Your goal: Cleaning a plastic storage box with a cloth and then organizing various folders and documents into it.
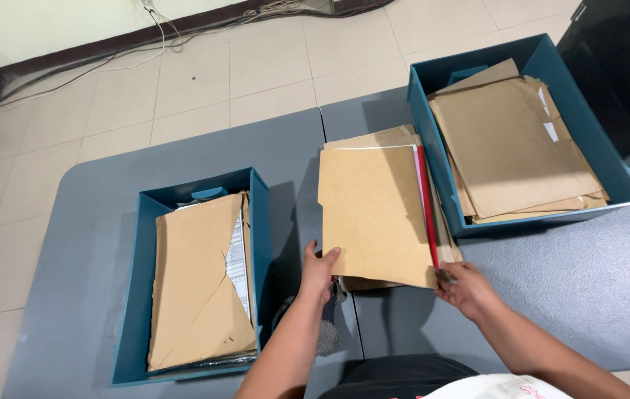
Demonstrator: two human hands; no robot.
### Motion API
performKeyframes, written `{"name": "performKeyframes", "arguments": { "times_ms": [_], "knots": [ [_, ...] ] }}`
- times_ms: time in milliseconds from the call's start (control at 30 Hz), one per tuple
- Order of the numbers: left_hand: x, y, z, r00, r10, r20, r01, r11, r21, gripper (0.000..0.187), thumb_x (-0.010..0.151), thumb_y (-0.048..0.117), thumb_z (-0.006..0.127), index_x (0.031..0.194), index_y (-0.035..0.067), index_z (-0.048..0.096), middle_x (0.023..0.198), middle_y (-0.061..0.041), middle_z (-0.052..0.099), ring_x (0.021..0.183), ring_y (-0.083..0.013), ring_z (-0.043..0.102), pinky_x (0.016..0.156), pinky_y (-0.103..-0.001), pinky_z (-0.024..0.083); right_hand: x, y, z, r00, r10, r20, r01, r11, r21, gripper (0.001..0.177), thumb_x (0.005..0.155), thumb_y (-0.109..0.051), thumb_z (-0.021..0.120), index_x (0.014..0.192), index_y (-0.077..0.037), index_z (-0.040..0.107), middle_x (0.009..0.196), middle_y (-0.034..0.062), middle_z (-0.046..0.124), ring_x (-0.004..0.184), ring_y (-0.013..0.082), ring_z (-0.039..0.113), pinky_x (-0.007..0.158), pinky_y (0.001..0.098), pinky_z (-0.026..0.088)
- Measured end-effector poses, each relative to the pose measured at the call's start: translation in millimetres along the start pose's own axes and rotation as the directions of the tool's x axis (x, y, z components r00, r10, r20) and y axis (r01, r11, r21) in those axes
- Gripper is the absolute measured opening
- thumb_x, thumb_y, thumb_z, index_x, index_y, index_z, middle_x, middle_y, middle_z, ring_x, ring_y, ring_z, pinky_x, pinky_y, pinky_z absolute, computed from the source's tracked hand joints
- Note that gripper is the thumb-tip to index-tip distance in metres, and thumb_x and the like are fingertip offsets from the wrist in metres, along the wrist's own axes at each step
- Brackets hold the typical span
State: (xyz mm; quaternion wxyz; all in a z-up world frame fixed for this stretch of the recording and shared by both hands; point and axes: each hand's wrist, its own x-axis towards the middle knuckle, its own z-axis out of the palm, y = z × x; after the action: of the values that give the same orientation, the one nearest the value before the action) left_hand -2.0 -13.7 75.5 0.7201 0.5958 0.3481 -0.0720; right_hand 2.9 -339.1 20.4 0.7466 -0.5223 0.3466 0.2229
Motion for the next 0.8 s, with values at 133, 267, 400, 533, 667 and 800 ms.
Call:
{"name": "performKeyframes", "arguments": {
  "times_ms": [133,267,400,533,667,800],
  "knots": [
    [-8,9,-7,0.979,-0.016,0.203,0.014,1.0,0.011,0.062,0.094,0.018,0.066,0.151,0.01,0.043,0.125,-0.009,0.067,0.103,-0.0215,0.067,0.077,-0.038,0.055,-22,5,21,0.993,0.07,0.099,-0.078,0.994,0.072,0.049,0.094,-0.029,0.061,0.138,-0.011,0.05,0.118,0.013,0.068,0.094,0.0266,0.07,0.083,0.0444,0.055],
    [-11,15,-32,0.912,0.162,0.376,-0.14,0.986,-0.087,0.057,0.096,0.005,0.061,0.151,0.005,0.045,0.129,-0.012,0.068,0.114,-0.0207,0.066,0.093,-0.034,0.054,-56,-2,61,0.988,0.1,0.114,-0.101,0.995,0.003,0.047,0.096,-0.03,0.063,0.139,-0.013,0.054,0.121,0.0088,0.067,0.104,0.0231,0.066,0.09,0.0459,0.054],
    [-35,43,-75,0.873,0.231,0.43,-0.243,0.97,-0.027,0.061,0.096,0.001,0.06,0.154,0.008,0.041,0.136,-0.013,0.065,0.122,-0.0188,0.061,0.101,-0.03,0.048,-65,13,93,0.959,-0.101,0.264,0.117,0.992,-0.045,0.051,0.091,-0.006,0.059,0.141,-0.005,0.05,0.125,0.0167,0.068,0.11,0.0306,0.068,0.095,0.0491,0.055],
    [-40,60,-137,0.848,0.343,0.403,-0.364,0.931,-0.026,0.062,0.096,0.0,0.059,0.154,0.007,0.04,0.142,-0.01,0.061,0.131,-0.0176,0.057,0.106,-0.029,0.045,-111,17,161,0.944,-0.201,0.26,0.218,0.975,-0.04,0.051,0.092,-0.003,0.055,0.143,-0.006,0.049,0.131,0.0148,0.066,0.116,0.0278,0.065,0.097,0.0456,0.054],
    [-37,74,-217,0.794,0.517,0.32,-0.539,0.842,-0.025,0.064,0.095,-0.001,0.06,0.154,0.006,0.038,0.149,-0.011,0.055,0.137,-0.0191,0.052,0.111,-0.032,0.042,-141,41,236,0.901,-0.316,0.297,0.346,0.937,-0.053,0.051,0.094,-0.004,0.054,0.144,-0.004,0.046,0.136,0.014,0.063,0.122,0.0242,0.063,0.101,0.0411,0.052],
    [-49,91,-306,0.814,0.549,0.188,-0.58,0.779,0.238,0.064,0.094,0.004,0.062,0.153,0.006,0.039,0.146,-0.016,0.059,0.134,-0.0229,0.056,0.11,-0.034,0.044,-149,88,311,0.822,-0.45,0.35,0.521,0.842,-0.141,0.054,0.095,-0.005,0.056,0.148,-0.002,0.042,0.137,0.0149,0.062,0.126,0.0255,0.06,0.105,0.0376,0.048]
  ]
}}
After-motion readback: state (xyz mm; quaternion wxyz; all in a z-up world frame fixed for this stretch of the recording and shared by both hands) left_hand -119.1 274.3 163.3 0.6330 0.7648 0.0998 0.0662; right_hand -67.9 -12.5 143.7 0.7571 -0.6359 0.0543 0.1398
